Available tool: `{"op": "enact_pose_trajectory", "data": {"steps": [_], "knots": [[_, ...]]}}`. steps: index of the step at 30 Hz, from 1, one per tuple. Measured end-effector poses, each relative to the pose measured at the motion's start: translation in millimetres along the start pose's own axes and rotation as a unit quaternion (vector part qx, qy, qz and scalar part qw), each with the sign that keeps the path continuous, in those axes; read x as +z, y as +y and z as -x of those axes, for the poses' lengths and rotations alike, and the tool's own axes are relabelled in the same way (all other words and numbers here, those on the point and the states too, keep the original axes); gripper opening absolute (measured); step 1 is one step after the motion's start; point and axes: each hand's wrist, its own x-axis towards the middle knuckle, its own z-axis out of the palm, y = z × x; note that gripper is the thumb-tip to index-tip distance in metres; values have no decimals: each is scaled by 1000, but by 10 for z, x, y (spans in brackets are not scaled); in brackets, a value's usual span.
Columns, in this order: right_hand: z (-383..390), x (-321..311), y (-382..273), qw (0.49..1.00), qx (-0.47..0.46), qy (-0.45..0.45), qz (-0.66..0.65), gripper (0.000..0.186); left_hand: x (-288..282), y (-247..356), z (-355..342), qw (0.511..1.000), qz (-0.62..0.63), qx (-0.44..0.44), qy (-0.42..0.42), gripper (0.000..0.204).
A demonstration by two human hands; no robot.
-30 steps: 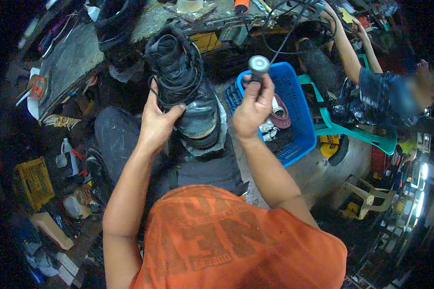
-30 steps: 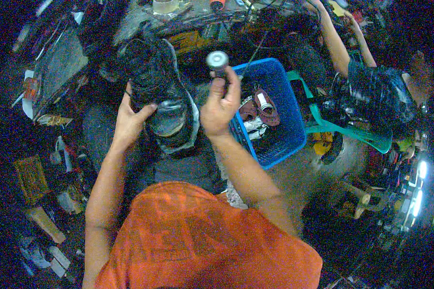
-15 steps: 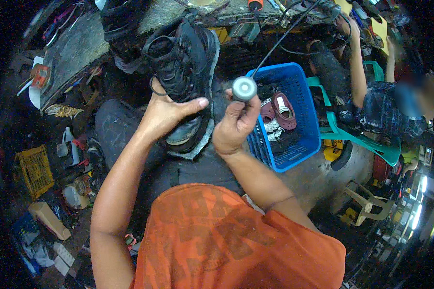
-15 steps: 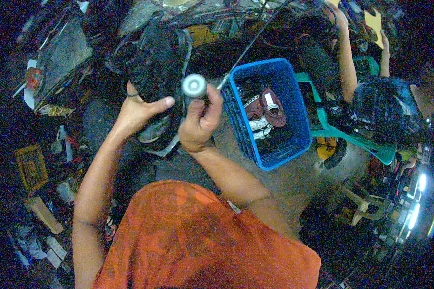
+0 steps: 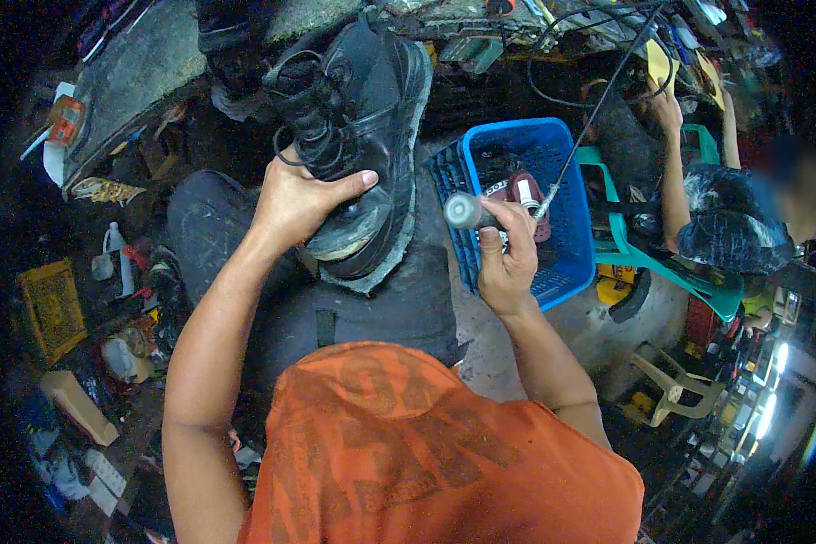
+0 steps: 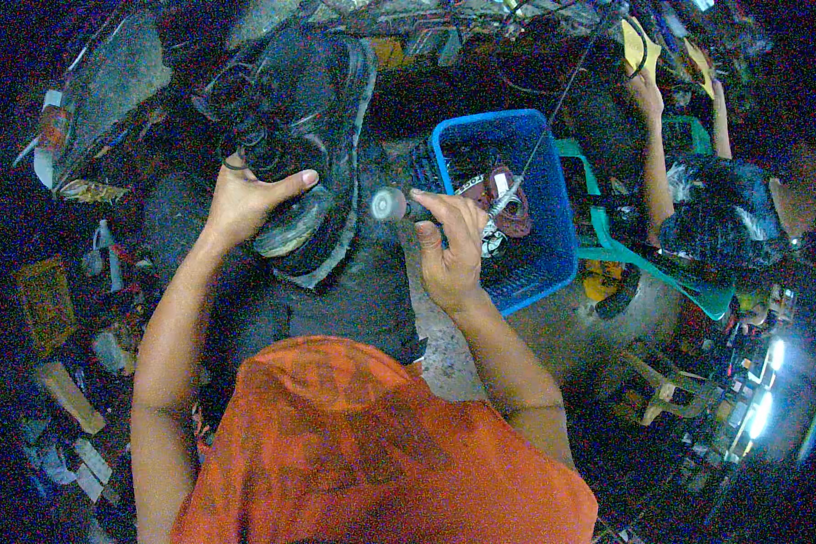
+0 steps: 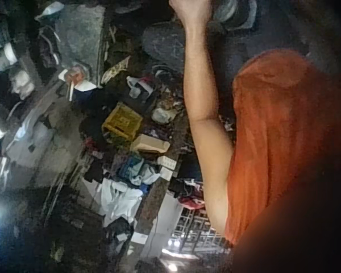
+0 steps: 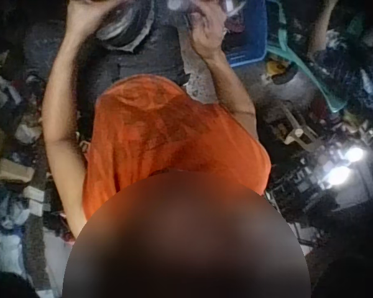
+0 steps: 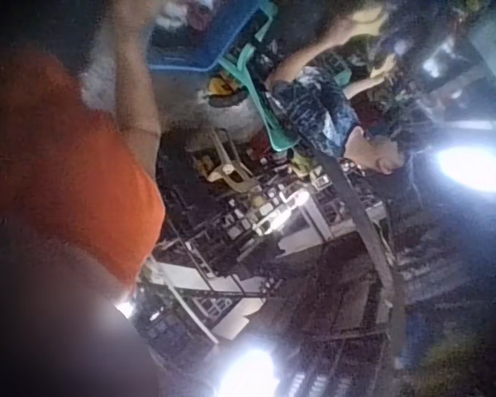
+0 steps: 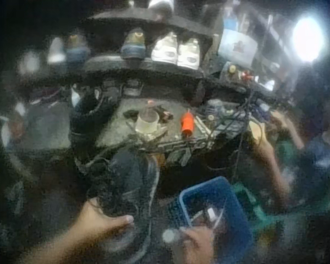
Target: The person uses a rotary grinding tool to smooth and shape the toe and side areas of a black shoe. They hold the shoe with one hand and guide the tool with the other, repeatedly repositioning the shoe to access different surfaces.
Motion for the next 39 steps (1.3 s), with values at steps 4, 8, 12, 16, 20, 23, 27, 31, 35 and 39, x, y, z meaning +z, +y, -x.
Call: {"op": "enact_pose_trajectory", "data": {"steps": [4, 8, 12, 16, 20, 23, 27, 31, 35, 39], "knots": [[-74, -88, -59, 998, 2, -59, 27, 35, 61, 74, -32, 1000, -6, -13, 10, 54], [-85, -83, -95, 990, 41, -126, 41, 34, 168, 197, 34, 994, -94, -30, 40, 52], [-73, -160, -78, 989, 77, -110, 56, 33, 322, 190, 43, 982, -156, 45, 100, 48], [-113, -195, -36, 991, 108, -67, 37, 32, 419, -13, -91, 991, -39, 50, 121, 55], [-174, -216, -77, 987, 153, -58, -2, 32, 417, -225, -187, 990, 77, 37, 116, 72], [-269, -205, -127, 987, 149, -27, -51, 31, 379, -288, -120, 990, 71, 22, 118, 82], [-288, -202, -231, 992, 108, 16, -62, 28, 475, -378, 278, 966, 181, 86, 161, 86], [-258, -270, -326, 991, 110, 30, -63, 27, 335, -490, 249, 950, -29, 222, 216, 87], [-333, -296, -319, 995, 86, 38, -27, 28, 259, -480, -289, 868, -228, 320, 304, 83], [-535, -117, -114, 994, 108, 1, -9, 28, 406, -468, -566, 860, -159, 373, 309, 80]]}}
